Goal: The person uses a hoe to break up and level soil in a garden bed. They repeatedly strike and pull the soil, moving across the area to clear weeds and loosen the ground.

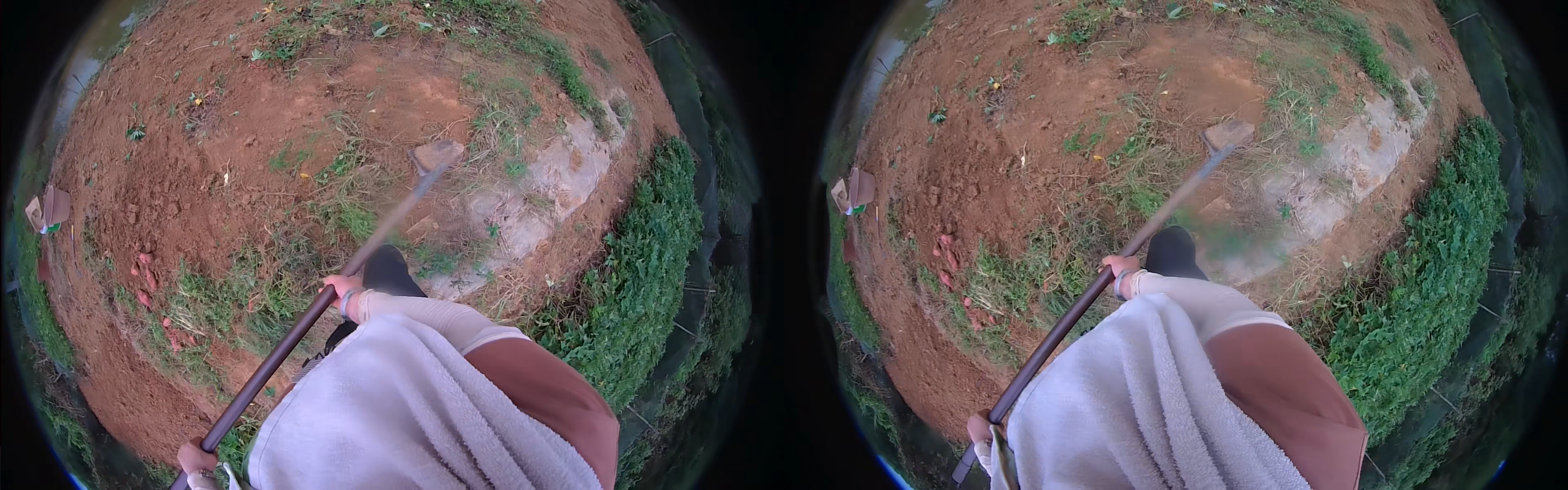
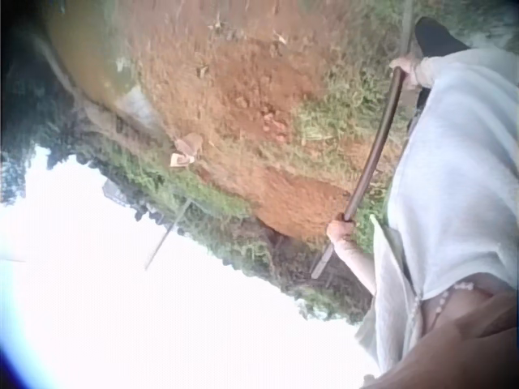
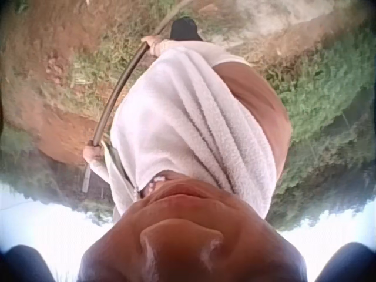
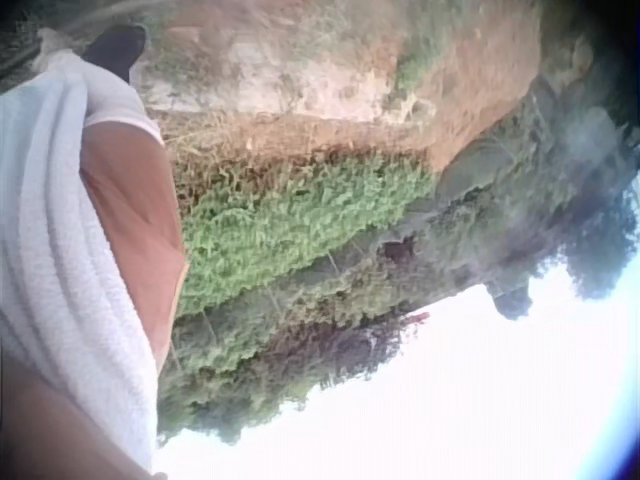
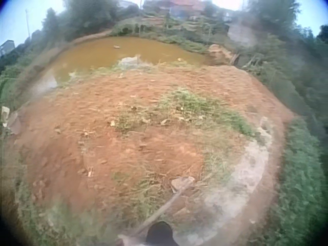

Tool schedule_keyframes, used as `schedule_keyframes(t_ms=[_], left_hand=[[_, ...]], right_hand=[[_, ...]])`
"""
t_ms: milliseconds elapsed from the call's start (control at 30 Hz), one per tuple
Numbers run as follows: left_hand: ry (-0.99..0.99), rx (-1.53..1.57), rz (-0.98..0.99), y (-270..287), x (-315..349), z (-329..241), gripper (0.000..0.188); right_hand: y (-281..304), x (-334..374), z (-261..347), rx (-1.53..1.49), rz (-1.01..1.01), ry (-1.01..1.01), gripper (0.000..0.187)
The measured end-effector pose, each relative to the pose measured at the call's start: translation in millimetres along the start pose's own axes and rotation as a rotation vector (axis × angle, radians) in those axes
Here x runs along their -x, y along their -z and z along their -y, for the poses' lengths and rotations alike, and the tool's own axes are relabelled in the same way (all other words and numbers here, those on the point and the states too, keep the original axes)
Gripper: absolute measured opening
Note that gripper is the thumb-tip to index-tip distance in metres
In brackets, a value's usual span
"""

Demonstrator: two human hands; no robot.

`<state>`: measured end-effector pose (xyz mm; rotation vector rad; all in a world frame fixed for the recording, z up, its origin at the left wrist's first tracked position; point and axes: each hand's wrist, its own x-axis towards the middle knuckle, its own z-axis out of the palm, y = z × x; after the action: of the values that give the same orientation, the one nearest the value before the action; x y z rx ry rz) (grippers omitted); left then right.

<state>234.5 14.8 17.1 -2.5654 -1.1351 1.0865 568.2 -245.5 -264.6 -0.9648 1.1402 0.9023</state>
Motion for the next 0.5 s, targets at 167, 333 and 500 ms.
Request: schedule_keyframes(t_ms=[167, 333, 500], left_hand=[[-0.21, 0.251, 0.156, -35.9, -59.3, -170.9, 0.022], [-0.598, 0.354, 0.014, 18.8, -96.6, -321.3, 0.022], [-0.839, 0.362, -0.039, 128.2, -86.1, -378.7, 0.018]], right_hand=[[77.2, -12.4, 141.9, -0.198, -0.079, 0.262, 0.018], [132.1, -14.4, 281.0, -0.259, -0.107, 0.517, 0.014], [147.9, -25.4, 331.2, -0.412, -0.093, 0.459, 0.011]])
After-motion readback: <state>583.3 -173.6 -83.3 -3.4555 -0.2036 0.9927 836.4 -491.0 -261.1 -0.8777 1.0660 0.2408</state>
